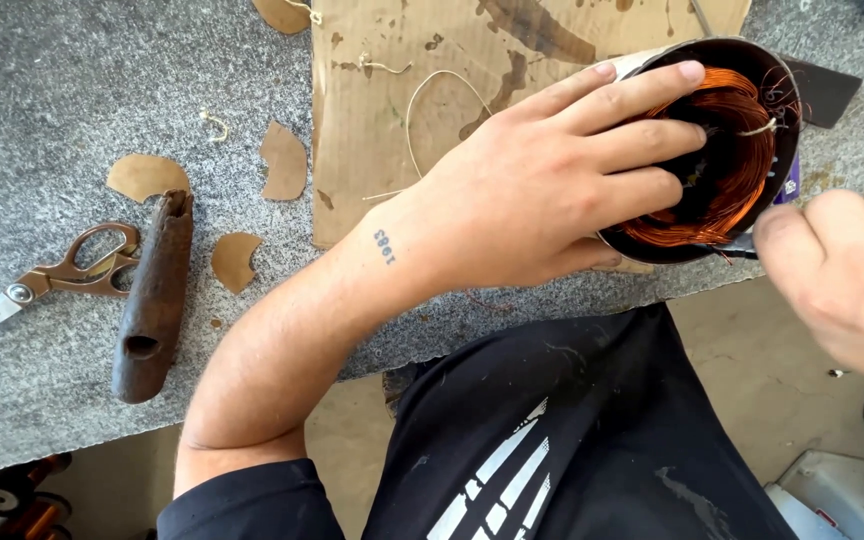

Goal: Repairing a motor stator by manipulating copper windings and insulation with pliers

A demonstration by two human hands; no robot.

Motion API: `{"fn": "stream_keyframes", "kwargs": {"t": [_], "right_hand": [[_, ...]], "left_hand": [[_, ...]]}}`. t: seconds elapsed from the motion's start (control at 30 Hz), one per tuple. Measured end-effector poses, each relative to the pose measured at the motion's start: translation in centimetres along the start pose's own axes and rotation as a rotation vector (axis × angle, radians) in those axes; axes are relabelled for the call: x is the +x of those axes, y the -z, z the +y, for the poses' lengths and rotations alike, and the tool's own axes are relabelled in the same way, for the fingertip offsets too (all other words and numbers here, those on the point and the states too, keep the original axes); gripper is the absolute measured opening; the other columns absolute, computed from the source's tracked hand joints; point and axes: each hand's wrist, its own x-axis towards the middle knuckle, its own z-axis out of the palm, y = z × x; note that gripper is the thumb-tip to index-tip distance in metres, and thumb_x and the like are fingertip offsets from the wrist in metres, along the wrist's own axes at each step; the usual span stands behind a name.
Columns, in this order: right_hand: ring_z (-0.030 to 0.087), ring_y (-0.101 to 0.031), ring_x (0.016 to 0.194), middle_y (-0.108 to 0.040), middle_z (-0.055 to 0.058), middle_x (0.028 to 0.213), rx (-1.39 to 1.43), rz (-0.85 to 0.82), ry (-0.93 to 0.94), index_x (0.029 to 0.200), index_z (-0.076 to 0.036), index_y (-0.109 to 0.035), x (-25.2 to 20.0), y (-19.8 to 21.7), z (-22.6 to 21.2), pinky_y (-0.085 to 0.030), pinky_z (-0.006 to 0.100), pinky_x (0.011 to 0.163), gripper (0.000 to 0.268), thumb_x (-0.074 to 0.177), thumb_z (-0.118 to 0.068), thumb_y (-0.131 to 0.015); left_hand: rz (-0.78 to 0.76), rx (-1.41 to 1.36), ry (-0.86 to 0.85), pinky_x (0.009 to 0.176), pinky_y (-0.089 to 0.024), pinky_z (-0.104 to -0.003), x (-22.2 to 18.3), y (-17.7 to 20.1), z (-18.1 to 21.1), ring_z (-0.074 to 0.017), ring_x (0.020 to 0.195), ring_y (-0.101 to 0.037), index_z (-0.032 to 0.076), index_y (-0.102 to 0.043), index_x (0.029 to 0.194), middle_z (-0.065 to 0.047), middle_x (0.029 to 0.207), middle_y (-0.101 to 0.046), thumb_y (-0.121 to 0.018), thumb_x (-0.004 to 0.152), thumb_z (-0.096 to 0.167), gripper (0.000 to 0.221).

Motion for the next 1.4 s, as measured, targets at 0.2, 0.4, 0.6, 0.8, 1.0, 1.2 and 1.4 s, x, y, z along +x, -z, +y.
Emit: {"fn": "stream_keyframes", "kwargs": {"t": [0.2, 0.4, 0.6, 0.8, 1.0, 1.2, 1.4], "right_hand": [[0.024, -0.036, 0.059, -0.038, 0.006, 0.068, 0.086, 0.135, 0.121, 0.107, -0.003, -0.07, 0.1, -2.2, 1.6, -0.033, 0.038, 0.062, 0.02, 0.104, -0.002, -0.05], [0.023, -0.035, 0.059, -0.044, 0.008, 0.071, 0.157, 0.288, 0.129, 0.101, 0.0, -0.069, 0.4, -3.0, 2.3, -0.035, 0.035, 0.057, 0.019, 0.11, 0.006, -0.054], [0.024, -0.039, 0.057, -0.052, 0.01, 0.072, 0.179, 0.335, 0.209, 0.098, 0.003, -0.068, 0.9, -3.7, 3.3, -0.04, 0.036, 0.058, 0.021, 0.11, 0.008, -0.051], [0.031, -0.048, 0.068, -0.054, 0.014, 0.08, 0.316, 0.278, 0.194, 0.105, 0.003, -0.065, -0.4, -4.2, 3.1, -0.052, 0.043, 0.071, 0.016, 0.108, 0.005, -0.049], [0.022, -0.051, 0.072, -0.059, 0.008, 0.088, 0.031, 0.13, -0.001, 0.125, 0.0, -0.071, -0.8, -1.2, 0.7, -0.05, 0.033, 0.076, 0.018, 0.11, 0.003, -0.06], [0.026, -0.054, 0.083, -0.059, 0.015, 0.097, -0.135, 0.042, -0.143, 0.124, 0.001, -0.073, -0.2, 2.9, -1.6, -0.041, 0.036, 0.079, 0.016, 0.116, -0.001, -0.059], [0.017, -0.041, 0.074, -0.047, 0.007, 0.091, -0.329, -0.125, -0.215, 0.129, -0.004, -0.07, -0.4, 3.6, -4.0, -0.028, 0.029, 0.071, 0.014, 0.122, -0.009, -0.059]], "left_hand": [[-0.021, 0.026, 0.013, 0.119, -0.035, -0.05, 0.1, 0.2, -0.1, -0.0235, 0.146, -0.021, 0.017, -0.064, 0.118, -0.004, 0.146, -0.053, -0.089, 0.089, 0.045, 0.047], [-0.011, 0.079, 0.036, 0.119, -0.036, -0.048, 0.1, 0.1, 0.2, -0.0212, 0.146, -0.02, 0.019, -0.064, 0.117, -0.001, 0.146, -0.053, -0.088, 0.091, 0.046, 0.044], [-0.017, 0.092, 0.049, 0.118, -0.037, -0.047, 0.2, 0.1, 0.4, -0.0205, 0.146, -0.02, 0.02, -0.064, 0.116, 0.0, 0.146, -0.053, -0.089, 0.088, 0.047, 0.046], [-0.024, 0.055, 0.05, 0.119, -0.036, -0.046, 0.1, 0.2, 0.3, -0.0199, 0.146, -0.019, 0.02, -0.063, 0.116, 0.0, 0.145, -0.053, -0.089, 0.088, 0.044, 0.045], [-0.028, 0.057, 0.046, 0.119, -0.038, -0.049, 0.2, 0.2, 0.3, -0.0218, 0.145, -0.018, 0.019, -0.064, 0.115, -0.002, 0.144, -0.054, -0.089, 0.089, 0.044, 0.044], [-0.002, 0.036, 0.039, 0.117, -0.039, -0.048, 0.1, 0.2, 0.2, -0.021, 0.145, -0.02, 0.018, -0.063, 0.114, -0.001, 0.142, -0.054, -0.085, 0.094, 0.04, 0.037], [0.026, 0.019, 0.018, 0.116, -0.04, -0.049, 0.1, 0.0, 0.0, -0.0217, 0.143, -0.018, 0.015, -0.064, 0.113, -0.003, 0.14, -0.056, -0.088, 0.091, 0.035, 0.038]]}}
